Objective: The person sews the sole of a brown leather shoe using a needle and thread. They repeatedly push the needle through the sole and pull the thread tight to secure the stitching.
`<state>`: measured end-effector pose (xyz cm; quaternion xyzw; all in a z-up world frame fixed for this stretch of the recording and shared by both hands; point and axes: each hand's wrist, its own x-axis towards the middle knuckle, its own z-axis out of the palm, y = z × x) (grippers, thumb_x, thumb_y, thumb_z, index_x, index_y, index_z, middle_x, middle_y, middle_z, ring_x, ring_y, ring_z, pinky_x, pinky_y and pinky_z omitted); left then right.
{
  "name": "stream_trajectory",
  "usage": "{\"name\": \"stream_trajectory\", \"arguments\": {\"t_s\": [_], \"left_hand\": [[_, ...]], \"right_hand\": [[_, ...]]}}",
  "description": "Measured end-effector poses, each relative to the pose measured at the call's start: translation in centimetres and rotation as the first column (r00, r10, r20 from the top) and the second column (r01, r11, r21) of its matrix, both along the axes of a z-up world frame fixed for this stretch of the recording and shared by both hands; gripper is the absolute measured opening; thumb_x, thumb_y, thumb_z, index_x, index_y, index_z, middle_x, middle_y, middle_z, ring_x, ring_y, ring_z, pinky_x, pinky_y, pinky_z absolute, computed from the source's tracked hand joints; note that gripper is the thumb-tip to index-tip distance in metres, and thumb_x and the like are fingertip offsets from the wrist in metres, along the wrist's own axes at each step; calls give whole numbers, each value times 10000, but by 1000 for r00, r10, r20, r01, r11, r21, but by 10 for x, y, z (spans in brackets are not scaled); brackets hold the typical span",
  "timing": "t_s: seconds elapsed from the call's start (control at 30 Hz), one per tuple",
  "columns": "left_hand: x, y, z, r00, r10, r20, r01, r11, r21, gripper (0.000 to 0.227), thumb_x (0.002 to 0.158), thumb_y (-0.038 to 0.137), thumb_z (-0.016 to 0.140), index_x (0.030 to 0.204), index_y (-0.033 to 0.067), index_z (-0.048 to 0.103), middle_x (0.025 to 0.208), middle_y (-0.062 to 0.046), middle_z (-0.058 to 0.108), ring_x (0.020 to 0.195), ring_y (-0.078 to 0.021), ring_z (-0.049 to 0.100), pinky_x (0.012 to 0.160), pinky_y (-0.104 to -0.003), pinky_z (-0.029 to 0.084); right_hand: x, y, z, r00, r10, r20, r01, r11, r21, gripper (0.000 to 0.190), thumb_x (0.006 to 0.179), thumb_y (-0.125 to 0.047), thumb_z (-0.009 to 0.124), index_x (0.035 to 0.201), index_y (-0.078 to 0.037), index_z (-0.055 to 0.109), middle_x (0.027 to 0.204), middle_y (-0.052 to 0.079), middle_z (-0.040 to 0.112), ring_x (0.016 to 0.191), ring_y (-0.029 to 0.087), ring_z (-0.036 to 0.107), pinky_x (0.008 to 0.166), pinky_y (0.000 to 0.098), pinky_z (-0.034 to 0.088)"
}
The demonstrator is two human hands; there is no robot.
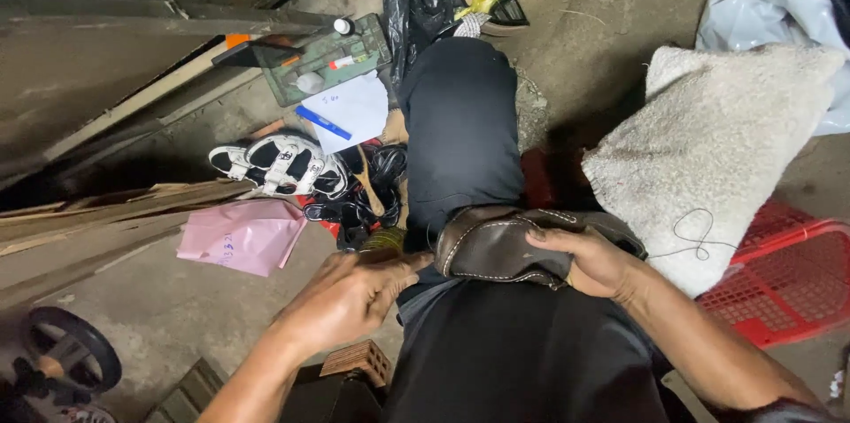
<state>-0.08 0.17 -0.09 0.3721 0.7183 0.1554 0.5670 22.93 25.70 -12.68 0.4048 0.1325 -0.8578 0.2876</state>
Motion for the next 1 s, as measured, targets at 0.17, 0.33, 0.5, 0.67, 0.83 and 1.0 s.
{"name": "stream_trajectory", "arguments": {"t_s": [0.17, 0.33, 0.5, 0.67, 0.83, 1.0], "left_hand": [[-2, 13, 2, 1000, 1, -10, -2, 996, -85, 365, 1004, 300, 554, 1330, 270, 713, 953, -54, 824, 394, -283, 476, 751, -300, 511], [-1, 18, 1, 991, 110, 69, -111, 994, -3, 383, 1000, 302, 562, 1305, 120, 707, 1331, -39, 712, 1249, -213, 685, 1028, -339, 516], [-13, 29, 6, 987, 3, 163, 48, 949, -312, 497, 996, 176, 551, 1473, 317, 547, 1318, -9, 729, 243, -26, 308, 257, -176, 464], [-27, 54, 20, 959, 103, 266, -10, 945, -328, 397, 978, 2, 561, 1369, -25, 625, 1362, -261, 671, 1167, -374, 740, 1014, -494, 583], [-25, 49, 17, 957, 123, 262, -34, 947, -320, 399, 985, 50, 569, 1378, 12, 630, 1289, -243, 717, 897, -281, 708, 827, -435, 580], [-15, 37, 3, 977, 58, 203, 5, 955, -298, 351, 1023, 175, 579, 1340, 57, 673, 1114, -173, 807, 679, -248, 786, 660, -332, 620]], "right_hand": [[2, 0, -1, 999, -7, -32, 9, 998, 67, 412, 961, -129, 561, 1260, 129, 677, 1304, 239, 712, 1233, 351, 658, 1116, 452, 498], [31, -3, -32, 991, -30, -129, 33, 999, 18, 437, 942, -117, 581, 1304, 119, 649, 1359, 222, 684, 1292, 328, 623, 1177, 445, 432], [51, -13, -54, 946, -91, -312, 69, 994, -82, 522, 921, -186, 627, 1322, 149, 610, 1392, 256, 644, 1323, 374, 590, 1183, 493, 386], [66, -27, -80, 918, -323, -231, 274, 936, -221, 436, 984, -83, 499, 1341, 152, 583, 1379, 300, 622, 1330, 405, 553, 1163, 606, 356], [77, -27, -105, 901, -320, -292, 253, 936, -245, 493, 970, -97, 474, 1392, 153, 526, 1435, 315, 571, 1363, 433, 513, 1186, 627, 289], [60, -24, -76, 893, -343, -292, 266, 925, -271, 497, 959, -84, 492, 1388, 166, 522, 1436, 320, 563, 1369, 438, 501, 1178, 639, 288]]}}
